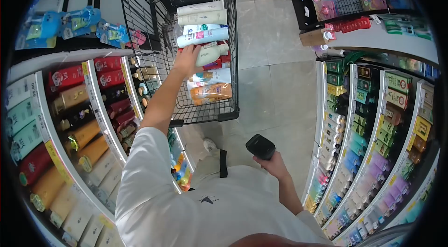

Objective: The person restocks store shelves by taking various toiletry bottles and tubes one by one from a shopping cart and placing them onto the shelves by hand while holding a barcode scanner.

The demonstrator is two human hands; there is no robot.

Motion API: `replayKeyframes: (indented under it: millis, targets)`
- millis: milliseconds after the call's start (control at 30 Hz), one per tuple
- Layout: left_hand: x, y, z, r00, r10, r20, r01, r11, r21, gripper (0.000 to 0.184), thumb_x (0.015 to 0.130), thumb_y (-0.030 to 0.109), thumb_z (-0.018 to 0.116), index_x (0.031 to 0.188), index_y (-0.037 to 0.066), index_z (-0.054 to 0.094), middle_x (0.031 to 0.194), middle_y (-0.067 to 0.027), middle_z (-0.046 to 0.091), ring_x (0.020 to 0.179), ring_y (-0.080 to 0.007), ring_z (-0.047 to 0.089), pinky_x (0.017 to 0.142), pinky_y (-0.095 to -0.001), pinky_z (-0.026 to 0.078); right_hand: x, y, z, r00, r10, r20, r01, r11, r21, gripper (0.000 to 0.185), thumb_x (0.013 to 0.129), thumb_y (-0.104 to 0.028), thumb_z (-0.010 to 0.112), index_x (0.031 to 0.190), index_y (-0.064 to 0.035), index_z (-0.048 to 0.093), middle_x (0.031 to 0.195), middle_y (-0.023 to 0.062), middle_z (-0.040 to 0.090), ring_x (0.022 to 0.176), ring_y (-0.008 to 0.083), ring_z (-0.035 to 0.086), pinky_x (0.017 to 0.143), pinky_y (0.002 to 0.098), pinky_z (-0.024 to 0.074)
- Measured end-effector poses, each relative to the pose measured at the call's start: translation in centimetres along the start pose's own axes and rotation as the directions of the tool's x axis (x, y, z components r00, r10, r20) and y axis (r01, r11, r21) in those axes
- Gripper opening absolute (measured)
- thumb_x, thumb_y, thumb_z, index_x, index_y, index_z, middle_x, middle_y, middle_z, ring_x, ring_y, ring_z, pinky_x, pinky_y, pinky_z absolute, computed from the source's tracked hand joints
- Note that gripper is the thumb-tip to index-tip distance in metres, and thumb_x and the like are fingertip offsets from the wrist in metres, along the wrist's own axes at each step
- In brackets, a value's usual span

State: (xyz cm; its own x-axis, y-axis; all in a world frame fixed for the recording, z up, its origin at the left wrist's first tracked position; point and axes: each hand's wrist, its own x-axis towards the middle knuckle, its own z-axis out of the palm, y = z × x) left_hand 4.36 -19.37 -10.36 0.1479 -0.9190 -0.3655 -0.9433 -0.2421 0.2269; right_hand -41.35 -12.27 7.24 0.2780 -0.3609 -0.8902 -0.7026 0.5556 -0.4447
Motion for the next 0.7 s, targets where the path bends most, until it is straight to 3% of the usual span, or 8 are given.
replayKeyframes:
  millis: [67, 133, 200, 233, 300, 333, 500, 700]
  targets:
    - [-2.0, 0.4, -1.8, 0.994, -0.089, 0.061, 0.096, 0.987, -0.13, 0.093, 0.067, 0.035, 0.082, 0.146, 0.005, 0.042, 0.132, -0.0182, 0.053, 0.123, -0.0379, 0.053, 0.104, -0.0462, 0.043, -0.1, -1.4, -0.4, 0.999, -0.036, 0.02, 0.036, 0.999, -0.023, 0.029, 0.083, -0.026, 0.082, 0.091, -0.0017, 0.07, 0.067, 0.0011, 0.063, 0.061, 0.0083, 0.057, 0.058, 0.0291, 0.0481]
    - [-6.4, 1.0, -3.6, 0.993, -0.084, 0.078, 0.114, 0.819, -0.563, 0.082, 0.073, 0.03, 0.079, 0.144, 0.005, 0.046, 0.132, -0.0176, 0.058, 0.118, -0.0357, 0.059, 0.1, -0.0436, 0.048, -0.9, -2.4, -0.4, 0.994, -0.093, 0.053, 0.094, 0.995, -0.012, 0.028, 0.083, -0.025, 0.082, 0.092, -0.0015, 0.07, 0.067, 0.0013, 0.063, 0.06, 0.0076, 0.055, 0.058, 0.0293, 0.0477]
    - [-12.3, 2.0, -4.4, 0.991, -0.132, 0.027, 0.08, 0.413, -0.907, 0.074, 0.08, 0.024, 0.074, 0.146, 0.005, 0.046, 0.132, -0.0167, 0.061, 0.118, -0.029, 0.06, 0.098, -0.0402, 0.049, -1.3, -4.4, -0.7, 0.973, -0.186, 0.14, 0.192, 0.981, -0.032, 0.029, 0.082, -0.024, 0.082, 0.095, -0.0011, 0.07, 0.069, 0.0023, 0.064, 0.062, 0.0082, 0.056, 0.06, 0.0299, 0.049]
    - [-16.0, 3.1, -5.9, 0.962, -0.171, 0.213, 0.222, 0.039, -0.974, 0.072, 0.085, 0.016, 0.07, 0.15, 0.005, 0.042, 0.132, -0.0135, 0.06, 0.119, -0.0223, 0.059, 0.098, -0.0371, 0.049, -1.9, -5.2, -0.6, 0.943, -0.245, 0.227, 0.261, 0.964, -0.043, 0.029, 0.082, -0.023, 0.082, 0.097, -0.0007, 0.07, 0.07, 0.0033, 0.065, 0.064, 0.0089, 0.057, 0.062, 0.0304, 0.0503]
    - [-22.6, 4.7, -6.4, 0.942, -0.125, 0.312, 0.242, -0.389, -0.889, 0.072, 0.089, 0.036, 0.06, 0.15, 0.003, 0.041, 0.139, -0.0181, 0.056, 0.123, -0.0285, 0.058, 0.102, -0.0413, 0.05, -3.0, -7.8, 1.0, 0.734, -0.649, 0.2, 0.67, 0.74, -0.061, 0.035, 0.079, -0.02, 0.083, 0.104, -0.0001, 0.069, 0.079, 0.0077, 0.07, 0.072, 0.011, 0.06, 0.07, 0.0324, 0.0529]
    - [-26.0, 4.9, -5.5, 0.946, -0.069, 0.316, 0.215, -0.597, -0.773, 0.075, 0.09, 0.045, 0.056, 0.15, 0.003, 0.04, 0.139, -0.0205, 0.055, 0.124, -0.0313, 0.058, 0.101, -0.043, 0.051, -3.6, -9.0, 1.5, 0.729, -0.641, 0.241, 0.677, 0.728, -0.109, 0.038, 0.078, -0.02, 0.083, 0.107, -0.0002, 0.069, 0.085, 0.0097, 0.072, 0.076, 0.0116, 0.062, 0.074, 0.0333, 0.0532]
    - [-39.2, 12.4, -11.5, 0.994, -0.109, -0.01, -0.093, -0.8, -0.593, 0.087, 0.088, 0.063, 0.048, 0.15, 0.003, 0.039, 0.135, -0.0248, 0.057, 0.121, -0.0388, 0.059, 0.096, -0.0523, 0.053, -10.0, -12.3, 6.5, 0.594, -0.554, 0.584, 0.755, 0.633, -0.168, 0.041, 0.077, -0.018, 0.082, 0.111, -0.0003, 0.068, 0.095, 0.0134, 0.074, 0.082, 0.0123, 0.064, 0.079, 0.035, 0.0529]
    - [-54.0, 15.0, -10.2, 0.926, -0.316, -0.205, -0.377, -0.775, -0.507, 0.085, 0.092, 0.066, 0.04, 0.151, 0.004, 0.038, 0.135, -0.026, 0.056, 0.111, -0.0421, 0.064, 0.088, -0.0585, 0.055, -19.0, -10.9, 13.9, 0.29, -0.521, 0.802, 0.957, 0.144, -0.253, 0.035, 0.079, -0.019, 0.079, 0.107, -0.0012, 0.068, 0.083, 0.0097, 0.071, 0.077, 0.0192, 0.067, 0.074, 0.0356, 0.0537]
